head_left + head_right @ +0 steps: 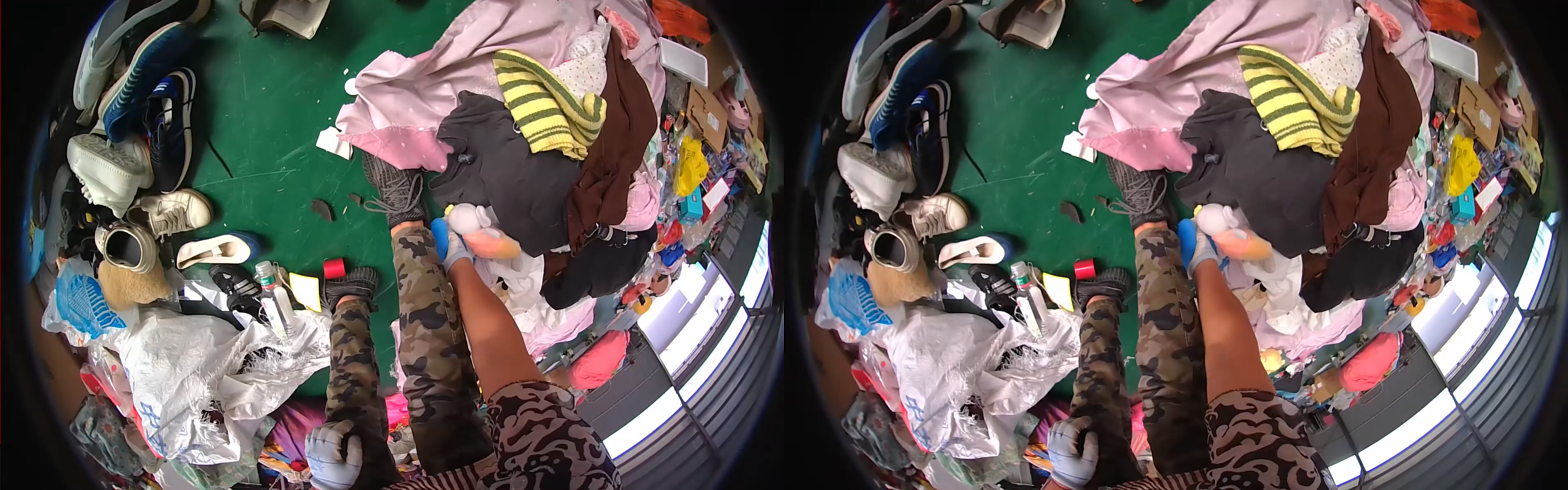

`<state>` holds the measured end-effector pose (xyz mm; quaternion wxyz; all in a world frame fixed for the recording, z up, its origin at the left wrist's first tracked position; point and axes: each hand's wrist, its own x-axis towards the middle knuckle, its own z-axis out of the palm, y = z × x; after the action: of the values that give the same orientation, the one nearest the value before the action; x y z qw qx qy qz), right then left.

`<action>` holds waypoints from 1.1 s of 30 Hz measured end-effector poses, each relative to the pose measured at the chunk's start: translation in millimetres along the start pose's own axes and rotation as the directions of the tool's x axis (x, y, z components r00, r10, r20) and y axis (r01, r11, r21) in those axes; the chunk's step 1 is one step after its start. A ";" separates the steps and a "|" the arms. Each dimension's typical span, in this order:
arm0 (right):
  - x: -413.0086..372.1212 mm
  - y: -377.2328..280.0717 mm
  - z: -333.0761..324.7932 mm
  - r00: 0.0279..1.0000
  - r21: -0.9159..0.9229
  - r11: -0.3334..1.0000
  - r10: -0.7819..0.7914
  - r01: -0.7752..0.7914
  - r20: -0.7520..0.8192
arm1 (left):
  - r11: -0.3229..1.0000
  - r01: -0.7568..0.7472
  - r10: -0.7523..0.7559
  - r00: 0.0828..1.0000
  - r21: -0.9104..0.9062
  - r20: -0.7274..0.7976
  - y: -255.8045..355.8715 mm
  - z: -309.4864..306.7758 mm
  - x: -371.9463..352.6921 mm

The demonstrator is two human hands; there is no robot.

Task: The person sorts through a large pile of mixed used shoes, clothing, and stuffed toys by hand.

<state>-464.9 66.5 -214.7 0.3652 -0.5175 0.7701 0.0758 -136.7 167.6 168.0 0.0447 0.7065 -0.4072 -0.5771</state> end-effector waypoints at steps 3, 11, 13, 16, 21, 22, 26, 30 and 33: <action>-17.8 8.9 -23.7 0.954 -0.054 0.985 0.174 -0.166 0.245 | 0.998 0.057 -0.057 0.998 0.003 -0.015 -3.5 14.4 -11.2; -150.8 27.9 -262.4 0.662 -0.030 0.667 0.743 -0.744 0.101 | 0.955 0.085 -0.081 0.996 0.285 -0.026 12.6 23.1 -22.1; -164.0 4.7 -349.2 0.601 -0.007 0.601 0.799 -0.799 -0.011 | 0.905 0.127 -0.131 0.991 0.406 -0.019 13.7 24.5 -28.0; -166.1 161.3 -440.2 0.642 -0.050 0.712 0.598 -0.701 -0.479 | 0.822 0.157 -0.230 0.971 0.548 0.066 32.1 13.4 -34.2; -204.1 -8.3 -599.1 0.827 -0.190 0.812 0.501 -0.551 -0.255 | 0.898 0.249 -0.201 0.966 0.363 -0.164 106.7 -49.9 -58.3; -215.9 -28.1 -611.6 0.883 -0.174 0.867 0.447 -0.467 -0.143 | 0.921 0.302 -0.242 0.938 0.244 -0.247 117.9 -62.8 -63.6; -248.0 -11.1 -579.2 0.735 -0.082 0.833 0.524 -0.546 0.431 | 0.890 0.357 -0.446 0.814 -0.284 -0.372 123.7 -82.8 -103.8; -261.6 -60.0 -553.9 0.638 0.087 0.873 0.279 -0.480 0.718 | 0.641 0.453 -0.700 0.677 -0.619 -0.229 179.8 -121.0 -137.7; -246.5 -111.5 -557.7 0.761 0.248 0.888 0.156 -0.388 0.630 | 0.590 0.356 -0.675 0.709 -0.725 -0.202 146.2 -100.4 -143.0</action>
<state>-591.1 -77.1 374.9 0.6612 -0.2707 0.6850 0.1427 -128.1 119.3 390.5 0.2009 0.8504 0.0678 -0.4815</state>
